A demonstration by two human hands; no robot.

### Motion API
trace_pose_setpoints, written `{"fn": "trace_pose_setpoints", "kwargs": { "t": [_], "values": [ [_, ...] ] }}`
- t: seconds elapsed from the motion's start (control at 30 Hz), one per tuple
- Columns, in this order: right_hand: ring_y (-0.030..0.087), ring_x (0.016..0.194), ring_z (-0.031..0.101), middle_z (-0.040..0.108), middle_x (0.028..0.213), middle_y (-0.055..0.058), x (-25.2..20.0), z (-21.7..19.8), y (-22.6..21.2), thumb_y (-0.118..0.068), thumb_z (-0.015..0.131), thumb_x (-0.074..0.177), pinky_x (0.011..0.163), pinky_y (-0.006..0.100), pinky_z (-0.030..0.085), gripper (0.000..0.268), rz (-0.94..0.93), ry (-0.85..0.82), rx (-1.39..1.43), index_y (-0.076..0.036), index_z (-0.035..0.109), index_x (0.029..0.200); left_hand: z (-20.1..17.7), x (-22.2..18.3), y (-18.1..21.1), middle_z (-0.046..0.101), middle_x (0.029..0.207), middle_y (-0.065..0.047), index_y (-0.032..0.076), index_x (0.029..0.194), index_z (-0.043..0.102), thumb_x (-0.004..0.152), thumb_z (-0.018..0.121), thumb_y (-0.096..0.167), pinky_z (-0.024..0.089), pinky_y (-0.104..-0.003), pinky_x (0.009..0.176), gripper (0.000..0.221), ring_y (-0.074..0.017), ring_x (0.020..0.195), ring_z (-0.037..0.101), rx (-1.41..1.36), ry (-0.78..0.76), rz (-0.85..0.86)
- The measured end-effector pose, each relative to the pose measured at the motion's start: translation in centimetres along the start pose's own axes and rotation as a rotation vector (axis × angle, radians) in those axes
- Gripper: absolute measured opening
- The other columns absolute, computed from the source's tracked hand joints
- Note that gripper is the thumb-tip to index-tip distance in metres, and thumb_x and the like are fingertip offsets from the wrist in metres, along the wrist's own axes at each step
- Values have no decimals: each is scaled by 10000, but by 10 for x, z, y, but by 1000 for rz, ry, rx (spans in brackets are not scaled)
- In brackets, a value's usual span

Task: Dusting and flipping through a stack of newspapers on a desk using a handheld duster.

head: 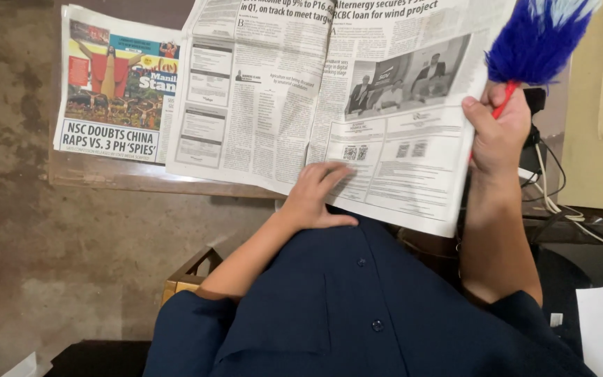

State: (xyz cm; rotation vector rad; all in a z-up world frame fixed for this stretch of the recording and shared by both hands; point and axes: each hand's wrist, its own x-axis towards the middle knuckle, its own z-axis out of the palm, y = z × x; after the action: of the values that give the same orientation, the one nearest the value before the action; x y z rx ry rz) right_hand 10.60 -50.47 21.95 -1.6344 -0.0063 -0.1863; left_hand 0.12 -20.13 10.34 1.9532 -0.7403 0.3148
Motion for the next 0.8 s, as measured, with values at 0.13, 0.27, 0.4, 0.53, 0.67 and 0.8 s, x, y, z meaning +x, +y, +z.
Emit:
{"fn": "trace_pose_setpoints", "kwargs": {
  "t": [0.13,0.27,0.4,0.53,0.67,0.8],
  "values": [
    [72,806,566,512,958,-18,-1,38,0,63,691,962,741,179,493,387,-17,-87,179,-167,388,1040,10,2,1,474,1482,-154,156,1529,433,706,799,381,409,-535,1129,928,-367,1297,532,93,-87,-186],
    [168,889,650,466,851,-26,20,54,41,-28,664,986,781,228,519,322,-162,-138,438,-181,382,961,4,3,10,430,1528,-219,197,1551,449,819,649,228,323,-659,1150,760,-465,1431,414,137,-245,-368],
    [147,888,661,635,967,22,15,103,21,-296,561,1087,833,243,537,168,-171,-45,158,-183,517,969,4,-14,9,489,1439,-318,106,1508,499,942,633,200,386,-613,1137,590,-542,1353,473,-144,25,-386],
    [142,795,715,689,858,81,15,103,104,-309,617,1050,724,273,600,228,119,131,104,-140,561,906,52,-80,-38,455,1504,-345,-4,1514,424,1004,560,213,337,-505,1200,571,-463,1422,425,-361,293,-488],
    [214,841,794,743,903,120,31,64,188,-293,577,1063,782,317,678,201,341,107,222,-115,523,987,100,-152,-122,379,1568,-324,86,1620,310,1030,389,148,313,-485,1261,599,-438,1444,374,91,69,-784],
    [193,854,792,742,916,111,28,65,188,-258,565,1070,806,289,676,183,319,81,135,-103,505,993,-22,-30,-9,602,1422,-202,63,1404,618,830,436,888,324,-448,1223,1021,-304,1415,475,-429,334,-1529]
  ]
}}
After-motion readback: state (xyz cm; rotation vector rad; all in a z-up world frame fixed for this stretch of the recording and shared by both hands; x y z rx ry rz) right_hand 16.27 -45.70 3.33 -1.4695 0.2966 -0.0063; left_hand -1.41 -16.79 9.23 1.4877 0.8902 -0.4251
